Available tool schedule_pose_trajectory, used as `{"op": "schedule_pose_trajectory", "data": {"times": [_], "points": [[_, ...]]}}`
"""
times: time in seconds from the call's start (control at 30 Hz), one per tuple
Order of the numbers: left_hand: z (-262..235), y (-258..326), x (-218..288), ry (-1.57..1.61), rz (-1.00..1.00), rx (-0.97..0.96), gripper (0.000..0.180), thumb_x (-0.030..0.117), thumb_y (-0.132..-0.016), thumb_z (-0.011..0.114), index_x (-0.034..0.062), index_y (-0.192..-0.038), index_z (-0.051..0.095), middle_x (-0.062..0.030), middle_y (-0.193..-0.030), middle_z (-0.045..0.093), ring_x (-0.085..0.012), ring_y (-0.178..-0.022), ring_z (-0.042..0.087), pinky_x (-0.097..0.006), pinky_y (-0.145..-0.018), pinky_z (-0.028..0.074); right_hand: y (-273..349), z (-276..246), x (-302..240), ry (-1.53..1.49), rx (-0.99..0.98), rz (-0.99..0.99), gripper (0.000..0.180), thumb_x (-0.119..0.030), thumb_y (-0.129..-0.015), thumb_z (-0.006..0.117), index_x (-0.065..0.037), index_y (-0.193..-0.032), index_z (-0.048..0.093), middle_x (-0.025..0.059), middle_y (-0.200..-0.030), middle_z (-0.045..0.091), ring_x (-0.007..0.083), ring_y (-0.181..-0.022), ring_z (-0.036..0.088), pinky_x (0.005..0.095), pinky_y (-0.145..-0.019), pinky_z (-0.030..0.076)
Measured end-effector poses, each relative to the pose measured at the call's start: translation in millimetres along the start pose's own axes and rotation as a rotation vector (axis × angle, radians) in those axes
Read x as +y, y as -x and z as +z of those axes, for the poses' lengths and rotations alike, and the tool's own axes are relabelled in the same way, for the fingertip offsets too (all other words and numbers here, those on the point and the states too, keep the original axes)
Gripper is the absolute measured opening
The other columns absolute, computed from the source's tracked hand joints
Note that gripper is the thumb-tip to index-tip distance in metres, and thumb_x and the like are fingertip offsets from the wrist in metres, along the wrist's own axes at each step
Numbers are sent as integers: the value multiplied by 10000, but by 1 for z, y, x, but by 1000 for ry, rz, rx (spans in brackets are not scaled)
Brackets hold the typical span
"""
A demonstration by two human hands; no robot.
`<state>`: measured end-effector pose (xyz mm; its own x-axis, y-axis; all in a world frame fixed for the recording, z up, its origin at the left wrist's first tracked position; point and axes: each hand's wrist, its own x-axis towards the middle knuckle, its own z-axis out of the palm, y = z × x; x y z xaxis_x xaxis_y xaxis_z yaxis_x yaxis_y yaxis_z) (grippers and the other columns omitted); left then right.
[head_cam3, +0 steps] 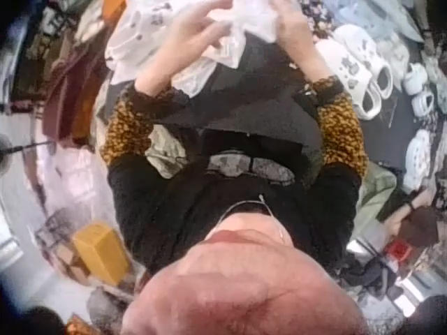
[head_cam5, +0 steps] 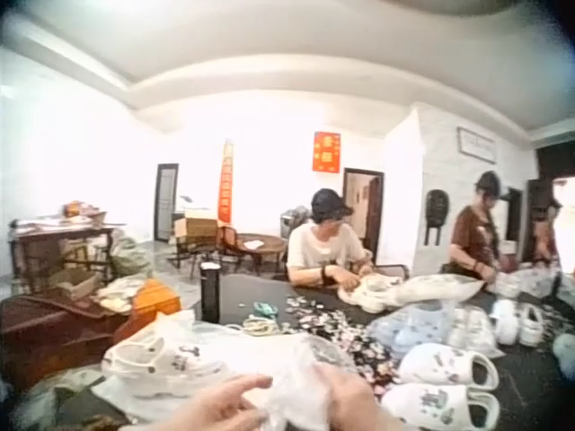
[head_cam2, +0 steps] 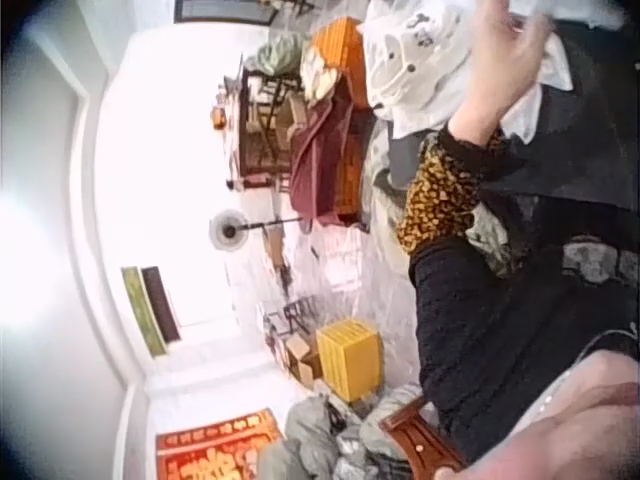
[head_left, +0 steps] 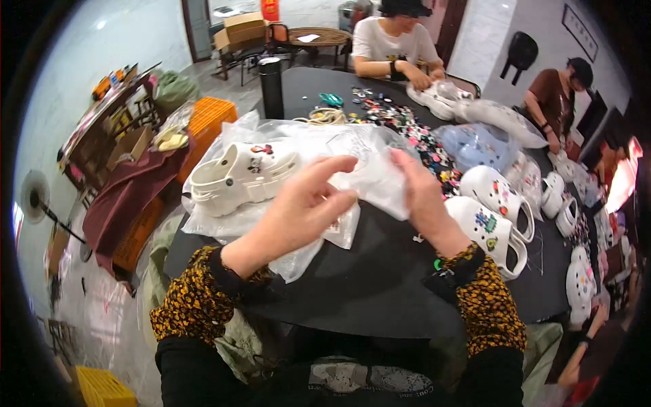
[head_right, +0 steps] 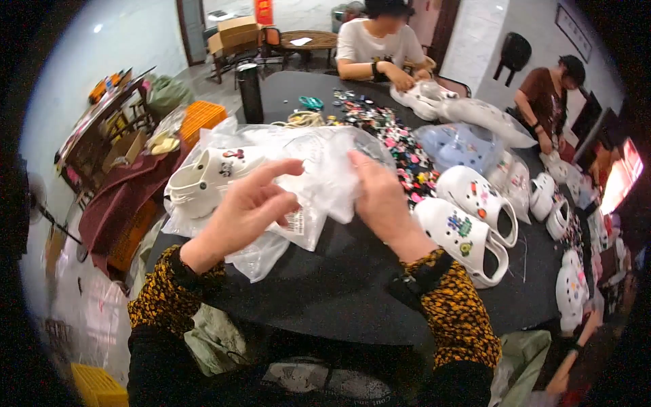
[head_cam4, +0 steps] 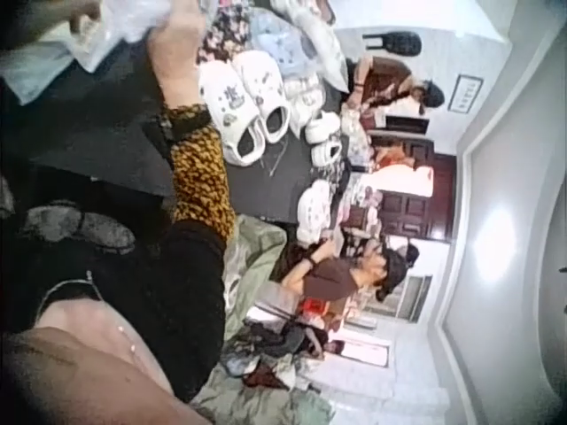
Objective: The recorder is attaching decorative charms to rubber clogs at a manufacturing table.
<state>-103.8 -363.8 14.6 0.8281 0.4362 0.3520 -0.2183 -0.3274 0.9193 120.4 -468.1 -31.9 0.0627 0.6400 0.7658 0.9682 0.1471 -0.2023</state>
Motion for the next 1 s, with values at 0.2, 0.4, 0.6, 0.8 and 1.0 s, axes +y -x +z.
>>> {"op": "schedule_pose_trajectory", "data": {"times": [0.2, 0.4, 0.6, 0.8, 1.0], "points": [[-115, 5, -61, -1146, 242, 534, 297, 197, -816, 670, -26, -1005, 619, -170, -972, 610, -313, -860, 596, -400, -791, 467, -33, -29, 4, -269, 29, 421, 295, -82, -767, 689, 2, -1036, 603, 94, -887, 646, 175, -794, 614, 287, -676, 477], [-157, 4, -100, -1056, -191, 302, 315, 261, -794, 676, -42, -839, 603, -225, -818, 621, -390, -813, 591, -453, -723, 443, -69, -38, 15, -277, 78, 655, 369, -351, -807, 691, 9, -785, 616, 24, -640, 578, 95, -508, 507, 271, -455, 397], [-180, 4, -110, -726, -200, 484, 197, 147, -809, 666, -44, -816, 617, -85, -651, 581, -115, -615, 509, -294, -560, 404, -111, -47, 28, -350, 123, 692, 322, -319, -832, 641, 1, -814, 624, 24, -649, 591, 102, -511, 531, 262, -441, 407], [-205, 30, -61, -210, 2, 716, 240, 164, -903, 604, -42, -1022, 644, -22, -874, 653, -85, -730, 547, -234, -645, 423, -167, -48, -1, -380, 197, 522, 294, -278, -854, 614, 3, -940, 633, 18, -688, 603, 107, -500, 531, 241, -427, 411], [-271, 86, -29, -134, 214, 893, 232, 165, -886, 652, -22, -1024, 647, 6, -885, 634, -47, -742, 528, -200, -645, 403, -173, 44, -74, -145, -127, -30, 194, -136, -841, 571, 5, -963, 629, 176, -824, 661, 243, -661, 645, 338, -583, 505]]}}
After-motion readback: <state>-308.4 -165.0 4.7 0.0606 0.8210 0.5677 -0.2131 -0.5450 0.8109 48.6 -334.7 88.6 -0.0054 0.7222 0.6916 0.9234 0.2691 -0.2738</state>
